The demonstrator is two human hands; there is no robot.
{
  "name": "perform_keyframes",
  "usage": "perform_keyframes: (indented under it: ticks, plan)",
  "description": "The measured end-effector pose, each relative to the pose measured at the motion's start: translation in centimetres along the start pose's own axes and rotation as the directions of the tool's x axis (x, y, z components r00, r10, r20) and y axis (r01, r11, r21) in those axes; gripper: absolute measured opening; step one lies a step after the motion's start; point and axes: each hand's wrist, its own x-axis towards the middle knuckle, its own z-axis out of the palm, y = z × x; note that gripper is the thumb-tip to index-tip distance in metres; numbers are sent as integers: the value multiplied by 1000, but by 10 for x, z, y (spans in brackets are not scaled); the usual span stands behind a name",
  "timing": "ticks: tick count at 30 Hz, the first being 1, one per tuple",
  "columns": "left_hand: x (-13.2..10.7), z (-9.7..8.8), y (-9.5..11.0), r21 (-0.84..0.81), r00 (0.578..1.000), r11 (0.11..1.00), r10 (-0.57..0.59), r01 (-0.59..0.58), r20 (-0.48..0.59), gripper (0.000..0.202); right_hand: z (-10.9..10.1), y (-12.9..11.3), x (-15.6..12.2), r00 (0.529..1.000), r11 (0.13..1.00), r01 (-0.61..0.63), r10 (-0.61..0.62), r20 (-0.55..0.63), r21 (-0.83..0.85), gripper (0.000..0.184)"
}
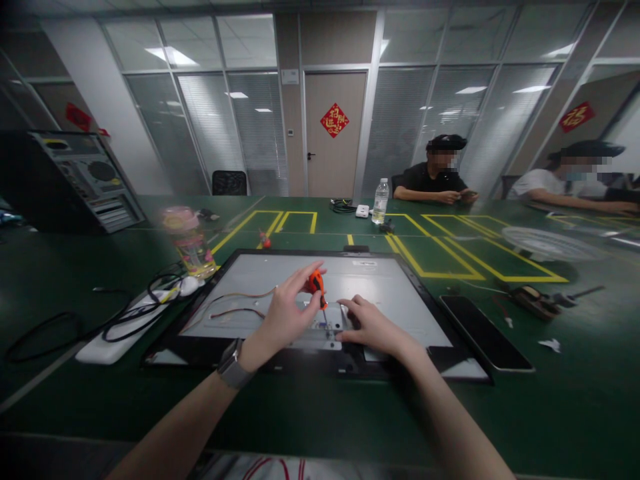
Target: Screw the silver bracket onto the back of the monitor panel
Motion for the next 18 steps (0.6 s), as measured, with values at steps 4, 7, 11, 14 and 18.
perform_keyframes:
  ticks: [4,7,11,14,18]
  plan:
    - [1,-3,0,58,1000,998,10,-9,-20,44,0,0,0,1000,1000,-5,5,3,-15,65]
    - [3,-5,2,8,999,999,35,-35,3,44,0,-1,0,1000,1000,-8,8,7,-29,65]
    - [4,-5,2,-118,997,993,24,-15,78,61,-1,-1,0,1000,1000,-5,5,11,-21,64]
    - [5,-5,1,-119,997,993,4,6,81,61,-1,-2,0,1000,1000,-11,11,4,-7,63]
    - [6,-7,0,-53,999,999,-10,12,54,52,-2,-4,0,1000,1000,-23,23,9,-5,64]
